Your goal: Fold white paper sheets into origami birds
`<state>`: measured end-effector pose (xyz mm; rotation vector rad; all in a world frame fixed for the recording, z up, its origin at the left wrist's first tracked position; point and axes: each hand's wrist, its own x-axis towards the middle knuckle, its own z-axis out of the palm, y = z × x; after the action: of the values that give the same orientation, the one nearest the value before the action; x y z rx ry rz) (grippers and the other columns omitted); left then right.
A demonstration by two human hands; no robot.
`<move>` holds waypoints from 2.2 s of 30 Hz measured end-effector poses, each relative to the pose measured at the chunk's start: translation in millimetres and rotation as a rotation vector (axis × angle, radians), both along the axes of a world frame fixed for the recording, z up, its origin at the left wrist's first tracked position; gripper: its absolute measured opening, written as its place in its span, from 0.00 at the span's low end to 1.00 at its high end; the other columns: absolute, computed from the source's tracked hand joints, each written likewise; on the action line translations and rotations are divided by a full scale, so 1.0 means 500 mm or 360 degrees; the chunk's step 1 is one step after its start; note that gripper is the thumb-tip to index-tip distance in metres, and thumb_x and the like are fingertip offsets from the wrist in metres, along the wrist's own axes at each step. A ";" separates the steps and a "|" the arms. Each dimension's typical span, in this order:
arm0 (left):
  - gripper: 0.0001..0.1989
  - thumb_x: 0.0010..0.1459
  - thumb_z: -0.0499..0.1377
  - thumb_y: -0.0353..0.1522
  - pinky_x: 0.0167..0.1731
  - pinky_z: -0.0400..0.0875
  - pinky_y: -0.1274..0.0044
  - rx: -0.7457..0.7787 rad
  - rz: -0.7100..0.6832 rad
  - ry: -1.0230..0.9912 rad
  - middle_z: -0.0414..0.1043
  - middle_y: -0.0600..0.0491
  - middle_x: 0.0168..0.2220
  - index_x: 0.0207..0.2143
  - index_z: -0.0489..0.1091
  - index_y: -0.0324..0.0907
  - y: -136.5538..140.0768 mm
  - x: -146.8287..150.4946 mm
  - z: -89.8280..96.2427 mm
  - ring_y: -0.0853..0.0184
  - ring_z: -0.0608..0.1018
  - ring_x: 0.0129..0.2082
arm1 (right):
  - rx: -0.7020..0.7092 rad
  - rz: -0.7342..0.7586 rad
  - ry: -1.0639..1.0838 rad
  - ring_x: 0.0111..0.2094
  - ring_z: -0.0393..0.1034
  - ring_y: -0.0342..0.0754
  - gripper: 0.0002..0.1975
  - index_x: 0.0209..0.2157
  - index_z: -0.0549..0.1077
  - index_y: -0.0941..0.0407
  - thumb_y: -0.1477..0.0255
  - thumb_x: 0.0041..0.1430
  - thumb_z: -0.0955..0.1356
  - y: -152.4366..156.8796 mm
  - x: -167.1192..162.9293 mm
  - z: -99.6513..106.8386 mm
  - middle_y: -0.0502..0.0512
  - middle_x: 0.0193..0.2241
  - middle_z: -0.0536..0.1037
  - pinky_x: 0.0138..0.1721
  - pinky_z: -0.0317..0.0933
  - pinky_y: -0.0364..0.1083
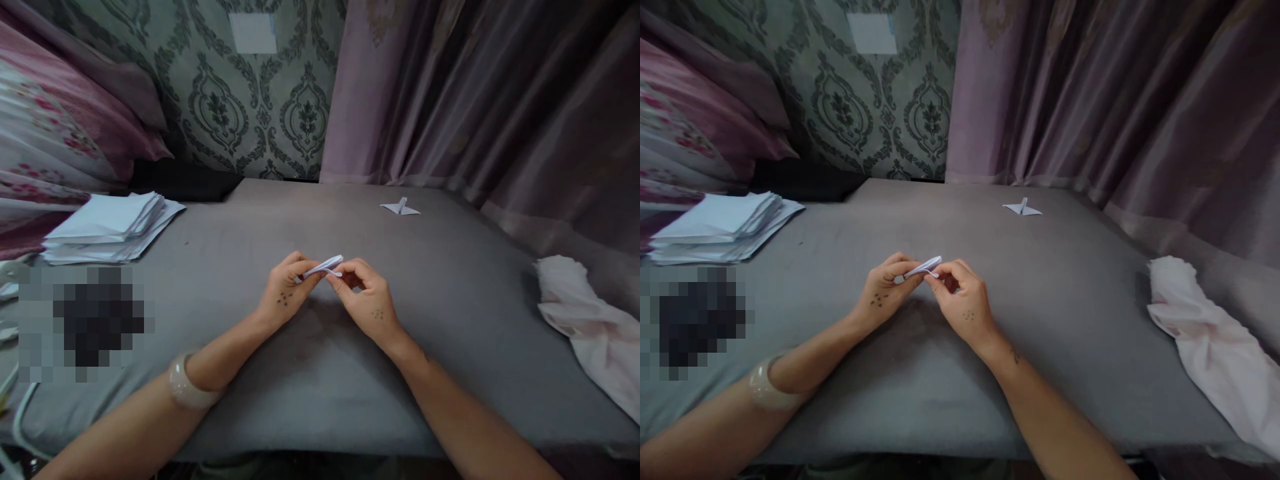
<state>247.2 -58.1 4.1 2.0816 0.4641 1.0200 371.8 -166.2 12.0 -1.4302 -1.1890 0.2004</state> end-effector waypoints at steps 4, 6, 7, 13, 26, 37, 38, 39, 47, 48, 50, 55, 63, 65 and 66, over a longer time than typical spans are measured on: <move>0.06 0.59 0.61 0.31 0.28 0.65 0.81 0.0108 0.0000 -0.0041 0.67 0.55 0.28 0.36 0.78 0.44 -0.001 0.000 -0.003 0.73 0.71 0.28 | 0.0064 -0.0071 -0.0056 0.27 0.65 0.41 0.04 0.28 0.74 0.54 0.72 0.57 0.70 -0.002 0.005 0.007 0.48 0.27 0.72 0.29 0.60 0.42; 0.06 0.60 0.60 0.31 0.28 0.66 0.82 0.0178 -0.0004 -0.0051 0.67 0.55 0.29 0.36 0.78 0.44 -0.002 -0.001 -0.003 0.73 0.70 0.28 | 0.0084 -0.0102 -0.0057 0.28 0.67 0.41 0.04 0.29 0.75 0.54 0.72 0.58 0.69 -0.004 0.005 0.011 0.50 0.28 0.73 0.29 0.62 0.42; 0.06 0.60 0.60 0.31 0.28 0.66 0.82 0.0211 -0.0002 -0.0051 0.67 0.55 0.29 0.37 0.78 0.44 -0.002 -0.002 -0.003 0.73 0.70 0.28 | 0.0088 -0.0109 -0.0058 0.29 0.68 0.42 0.04 0.30 0.76 0.54 0.72 0.58 0.69 -0.006 0.005 0.013 0.50 0.28 0.73 0.30 0.62 0.42; 0.07 0.62 0.58 0.31 0.30 0.66 0.81 0.0420 0.0059 -0.0058 0.67 0.54 0.30 0.38 0.77 0.44 0.008 -0.005 -0.007 0.73 0.71 0.29 | 0.0143 -0.0159 0.0036 0.31 0.69 0.43 0.04 0.30 0.77 0.54 0.71 0.58 0.69 -0.012 0.007 0.028 0.50 0.30 0.74 0.32 0.64 0.43; 0.11 0.64 0.53 0.28 0.34 0.65 0.76 0.1035 0.0175 0.0046 0.70 0.51 0.33 0.42 0.74 0.45 0.020 -0.013 -0.017 0.70 0.69 0.31 | -0.0026 -0.0068 -0.0098 0.41 0.74 0.47 0.16 0.46 0.73 0.51 0.76 0.54 0.67 -0.006 0.001 0.011 0.53 0.39 0.80 0.44 0.68 0.49; 0.10 0.64 0.53 0.27 0.34 0.61 0.75 0.1305 0.0091 0.0167 0.72 0.50 0.34 0.42 0.73 0.43 0.019 -0.019 -0.002 0.68 0.69 0.32 | -0.0142 -0.0065 -0.0123 0.39 0.76 0.47 0.12 0.45 0.72 0.52 0.74 0.58 0.67 -0.006 0.012 0.003 0.51 0.35 0.81 0.47 0.68 0.50; 0.11 0.64 0.53 0.27 0.35 0.62 0.74 0.1198 0.0044 0.0189 0.72 0.50 0.35 0.42 0.74 0.43 0.019 -0.019 -0.002 0.67 0.70 0.33 | -0.0170 -0.0028 -0.0121 0.39 0.77 0.47 0.12 0.45 0.72 0.52 0.73 0.59 0.67 -0.007 0.016 0.003 0.51 0.35 0.81 0.47 0.68 0.50; 0.11 0.64 0.52 0.28 0.36 0.63 0.75 0.1059 -0.0012 0.0210 0.71 0.49 0.35 0.42 0.75 0.43 0.019 -0.018 -0.002 0.67 0.70 0.34 | -0.0186 0.0004 -0.0139 0.40 0.77 0.47 0.12 0.45 0.72 0.51 0.73 0.59 0.67 -0.008 0.020 0.003 0.51 0.36 0.81 0.48 0.68 0.50; 0.06 0.56 0.62 0.32 0.30 0.64 0.78 -0.0275 -0.0183 0.0245 0.70 0.53 0.29 0.30 0.78 0.42 0.011 -0.009 0.019 0.70 0.71 0.28 | 0.0042 -0.0128 0.0046 0.38 0.77 0.47 0.09 0.43 0.73 0.51 0.66 0.61 0.67 -0.019 0.032 0.034 0.52 0.36 0.81 0.46 0.70 0.50; 0.05 0.55 0.63 0.33 0.29 0.63 0.78 -0.0390 -0.0183 0.0212 0.70 0.54 0.28 0.28 0.78 0.42 0.011 -0.009 0.021 0.70 0.71 0.28 | 0.0050 -0.0109 0.0131 0.39 0.76 0.48 0.11 0.44 0.72 0.51 0.65 0.60 0.68 -0.019 0.032 0.037 0.54 0.38 0.81 0.46 0.70 0.51; 0.06 0.53 0.65 0.34 0.28 0.63 0.78 -0.0590 -0.0200 0.0137 0.69 0.54 0.27 0.26 0.77 0.41 0.010 -0.009 0.024 0.71 0.70 0.27 | -0.0019 0.0019 0.0214 0.44 0.75 0.49 0.17 0.47 0.71 0.52 0.62 0.57 0.70 -0.017 0.031 0.035 0.57 0.44 0.79 0.47 0.69 0.51; 0.05 0.50 0.67 0.35 0.33 0.67 0.76 -0.0904 -0.0339 -0.0001 0.71 0.54 0.29 0.27 0.78 0.42 -0.010 -0.005 0.026 0.69 0.72 0.31 | -0.0280 0.0297 0.0275 0.48 0.73 0.50 0.17 0.47 0.74 0.51 0.61 0.58 0.69 -0.013 0.008 0.023 0.55 0.47 0.78 0.52 0.66 0.52; 0.05 0.53 0.66 0.35 0.46 0.70 0.69 -0.1204 -0.0572 0.0023 0.77 0.49 0.43 0.31 0.80 0.44 -0.030 0.000 0.017 0.61 0.76 0.46 | -0.0230 0.0408 0.0588 0.43 0.76 0.49 0.15 0.40 0.79 0.50 0.58 0.63 0.64 -0.020 -0.008 0.042 0.52 0.40 0.82 0.48 0.68 0.50; 0.08 0.55 0.64 0.38 0.45 0.70 0.69 -0.1213 -0.0603 0.0074 0.77 0.49 0.40 0.32 0.80 0.43 -0.031 -0.001 0.019 0.61 0.76 0.45 | -0.0244 0.0368 0.0766 0.41 0.77 0.50 0.16 0.39 0.80 0.51 0.57 0.61 0.65 -0.019 -0.004 0.036 0.53 0.38 0.82 0.45 0.69 0.50; 0.10 0.56 0.63 0.39 0.44 0.70 0.69 -0.1215 -0.0622 0.0090 0.77 0.48 0.39 0.32 0.80 0.43 -0.032 -0.002 0.020 0.61 0.76 0.44 | -0.0255 0.0352 0.0855 0.39 0.77 0.50 0.17 0.38 0.80 0.52 0.56 0.60 0.66 -0.018 -0.002 0.032 0.54 0.37 0.82 0.43 0.70 0.50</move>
<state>246.4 -73.9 14.1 1.4294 0.3739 0.4465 370.7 -175.0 28.1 -1.2660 -0.8918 0.7974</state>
